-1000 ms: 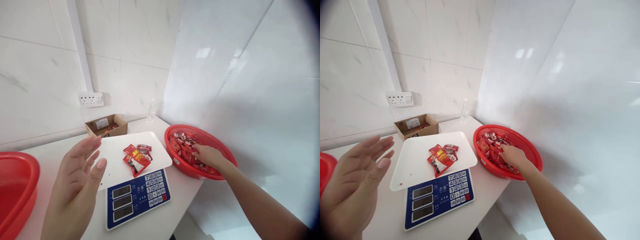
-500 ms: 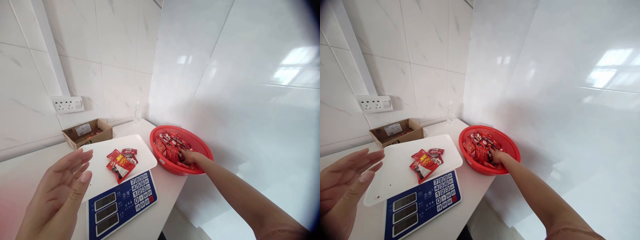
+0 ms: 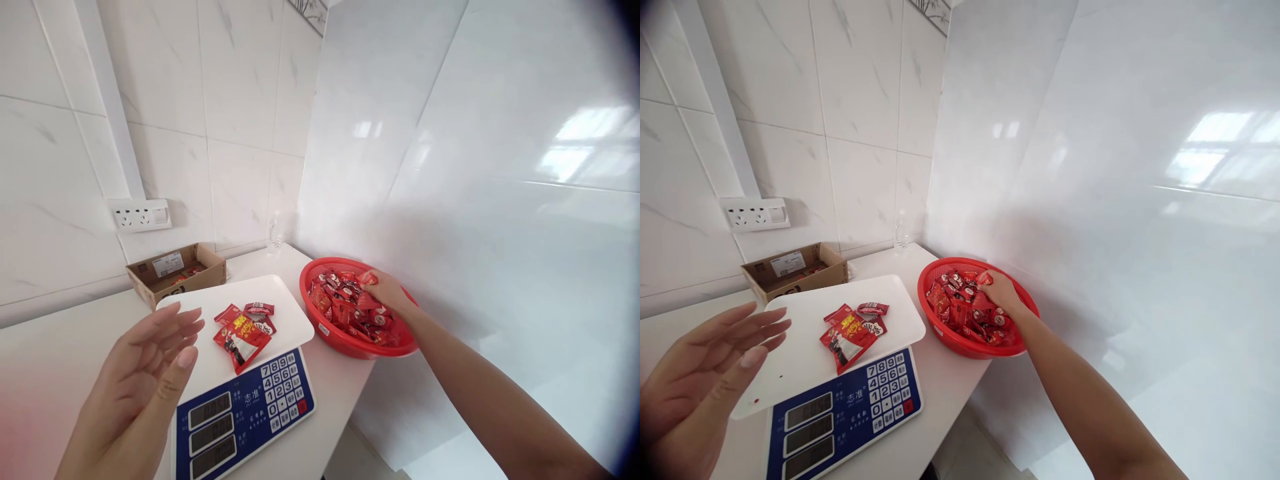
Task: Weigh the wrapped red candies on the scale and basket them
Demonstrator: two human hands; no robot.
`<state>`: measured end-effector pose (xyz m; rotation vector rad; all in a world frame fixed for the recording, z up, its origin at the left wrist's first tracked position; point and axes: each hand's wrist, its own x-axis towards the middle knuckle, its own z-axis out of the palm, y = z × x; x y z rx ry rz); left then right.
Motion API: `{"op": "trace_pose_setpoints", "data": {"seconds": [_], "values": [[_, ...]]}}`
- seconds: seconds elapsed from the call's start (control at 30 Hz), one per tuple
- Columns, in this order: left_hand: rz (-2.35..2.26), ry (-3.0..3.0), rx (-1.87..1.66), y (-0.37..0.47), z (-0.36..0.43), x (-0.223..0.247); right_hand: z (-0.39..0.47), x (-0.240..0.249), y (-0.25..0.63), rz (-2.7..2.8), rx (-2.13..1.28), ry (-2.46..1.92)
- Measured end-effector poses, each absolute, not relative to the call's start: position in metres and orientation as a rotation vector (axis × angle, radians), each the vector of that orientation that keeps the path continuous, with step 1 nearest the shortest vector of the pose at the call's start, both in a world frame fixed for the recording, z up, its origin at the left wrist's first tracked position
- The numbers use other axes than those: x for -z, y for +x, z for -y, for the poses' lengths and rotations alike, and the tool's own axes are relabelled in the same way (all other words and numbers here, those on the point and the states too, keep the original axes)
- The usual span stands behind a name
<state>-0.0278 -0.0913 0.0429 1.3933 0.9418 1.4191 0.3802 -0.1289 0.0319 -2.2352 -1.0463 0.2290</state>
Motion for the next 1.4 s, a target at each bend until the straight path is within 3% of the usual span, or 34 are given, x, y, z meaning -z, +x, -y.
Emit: {"op": "trace_pose_setpoints", "data": {"seconds": [0.17, 0.4, 0.5, 0.73, 1.07, 1.23, 1.4], "values": [[-0.851, 1.396, -1.108, -0.020, 0.099, -0.033, 0.125, -0.058, 0.299, 1.067, -0.287, -1.746], [-0.507, 1.334, -0.788, -0.005, 0.120, -0.029, 0.136, -0.051, 0.159, 1.207, -0.288, -1.214], [-0.518, 1.303, -0.876, -0.008, 0.119, -0.031, 0.137, -0.045, 0.131, 1.131, -0.387, -1.077], [-0.480, 1.136, -0.883, -0.021, 0.117, -0.043, 0.141, -0.055, 0.136, 0.729, -0.963, -0.708], [-0.509, 1.156, -0.963, -0.029, 0.121, -0.050, 0.156, -0.055, 0.148, 0.639, -1.335, -0.670], [-0.597, 1.768, -1.340, -0.030, 0.114, -0.040, 0.166, -0.048, 0.143, 0.822, -1.459, -0.682], [-0.391, 2.481, -1.713, -0.027, 0.108, -0.035, 0.169, -0.044, 0.137, 0.834, -1.391, -0.747]]}}
